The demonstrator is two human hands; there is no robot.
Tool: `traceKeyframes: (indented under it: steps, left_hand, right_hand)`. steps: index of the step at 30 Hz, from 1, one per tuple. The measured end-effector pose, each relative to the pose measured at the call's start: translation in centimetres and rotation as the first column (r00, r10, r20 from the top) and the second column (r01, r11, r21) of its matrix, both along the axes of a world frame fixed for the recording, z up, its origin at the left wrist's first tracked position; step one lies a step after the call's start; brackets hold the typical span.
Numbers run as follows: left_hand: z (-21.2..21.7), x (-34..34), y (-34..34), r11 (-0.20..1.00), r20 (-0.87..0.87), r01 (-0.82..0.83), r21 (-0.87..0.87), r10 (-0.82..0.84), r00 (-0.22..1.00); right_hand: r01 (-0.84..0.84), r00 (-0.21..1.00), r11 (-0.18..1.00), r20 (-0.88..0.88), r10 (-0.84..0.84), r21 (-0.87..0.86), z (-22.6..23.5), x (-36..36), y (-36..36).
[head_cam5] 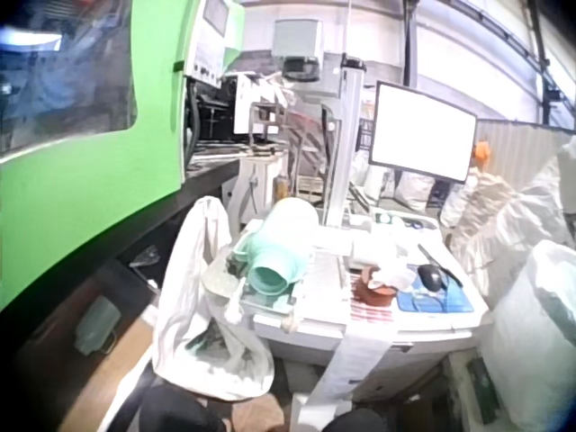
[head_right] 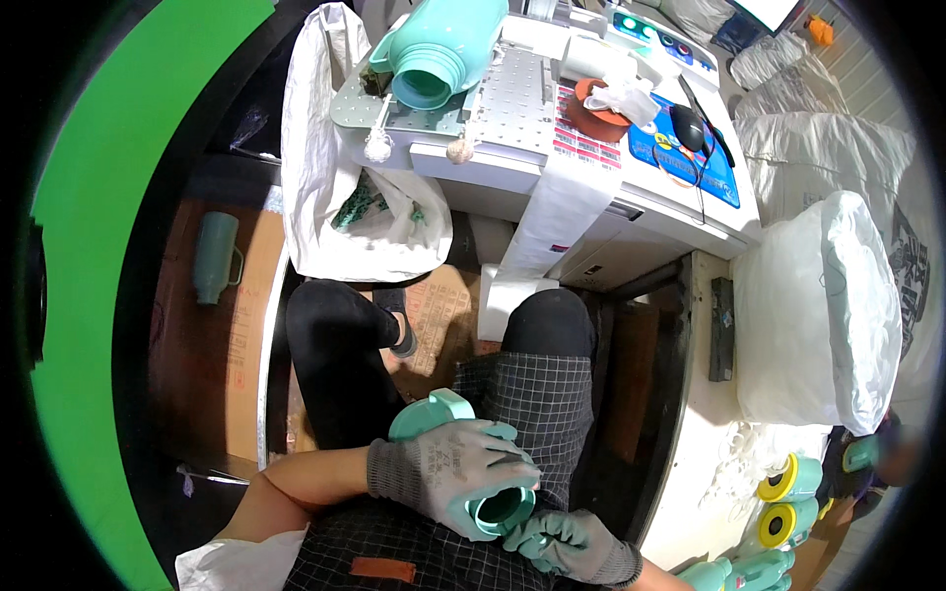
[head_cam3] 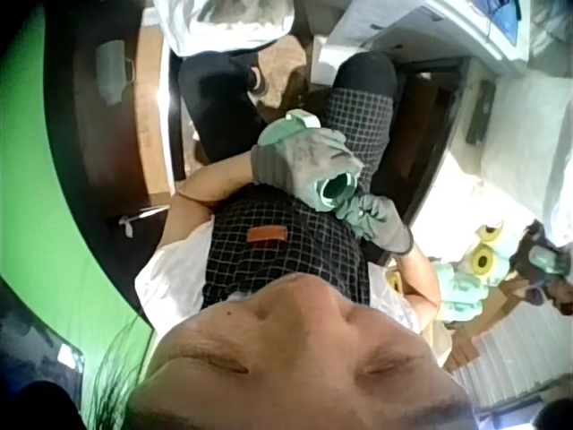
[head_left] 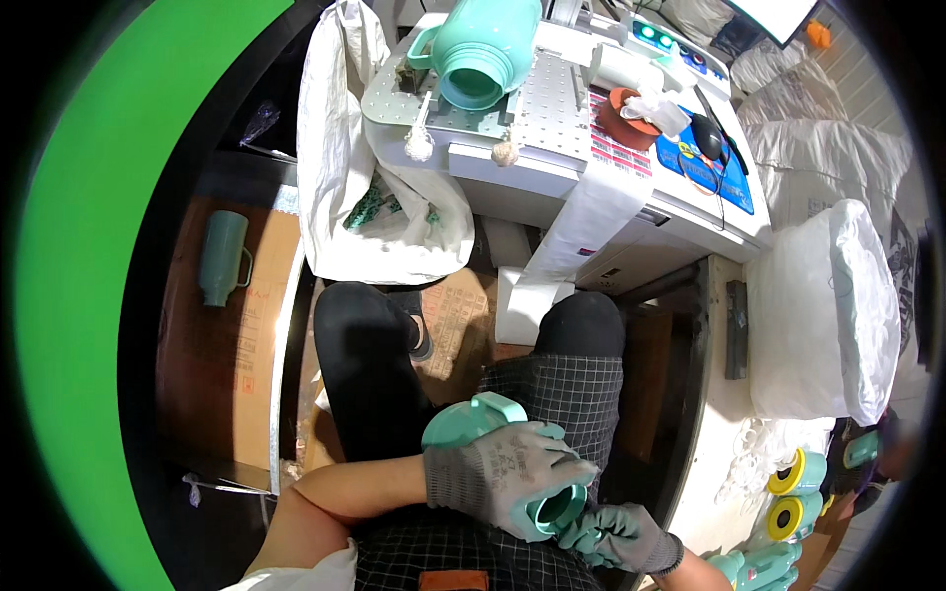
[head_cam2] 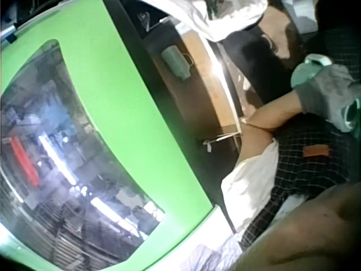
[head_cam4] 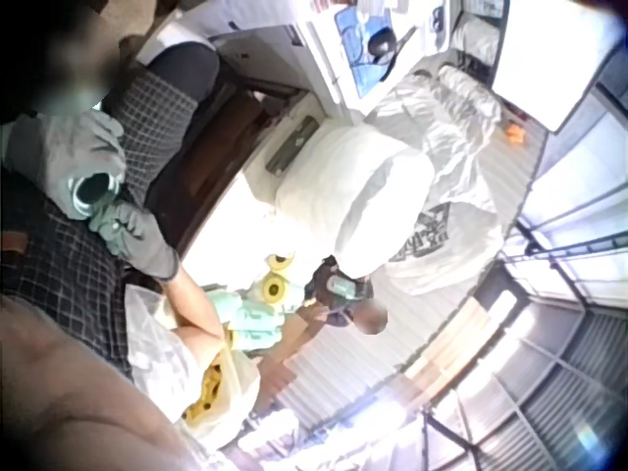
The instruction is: The person assembles teal kettles by inserting a white plastic insert into the body, applying a label, and screwing on a yellow lid. The person handles the kettles one at a time and places the finished units on a nearby table.
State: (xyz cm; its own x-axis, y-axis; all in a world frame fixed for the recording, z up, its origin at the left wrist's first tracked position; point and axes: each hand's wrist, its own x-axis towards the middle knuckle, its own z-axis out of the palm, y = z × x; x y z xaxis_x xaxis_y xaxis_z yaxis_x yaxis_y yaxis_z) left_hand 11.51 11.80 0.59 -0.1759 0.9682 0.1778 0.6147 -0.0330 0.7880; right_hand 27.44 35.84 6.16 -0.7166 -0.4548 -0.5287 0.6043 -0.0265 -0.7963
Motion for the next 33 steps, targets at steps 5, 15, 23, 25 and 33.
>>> traceKeyframes:
  steps: [5, 15, 23, 25, 33]
  left_hand:
    - [-0.2, -0.4, 0.5, 0.997, 0.044, 0.073, -0.041, -0.071, 0.997]
    - [-0.2, -1.5, 0.4, 0.986, 0.053, 0.111, -0.125, -0.105, 0.993]
    - [0.6, -2.1, 1.9, 0.954, 0.08, 0.18, -0.238, -0.165, 0.983]
    - [-0.5, -5.6, -0.3, 0.972, 0.274, -0.062, -0.227, 0.124, 0.954]
    - [-1.2, -4.5, -0.9, 0.967, 0.075, -0.246, -0.068, 0.251, 0.965]
  right_hand:
    - [-0.098, 0.995, 0.991, -0.016, 0.1, 0.088, 0.1, 0.0, 0.7]
    - [-0.214, 0.976, 0.97, -0.014, 0.217, 0.12, 1.7, -2.3, 0.8]
    - [-0.155, 0.987, 0.981, -0.013, 0.158, 0.12, 2.4, -1.6, 1.0]
    - [-0.377, 0.923, 0.923, 0.046, 0.381, -0.073, 3.5, 0.5, 5.1]
    - [0.735, 0.54, 0.645, -0.757, -0.368, 0.211, 4.7, -3.6, 0.9]
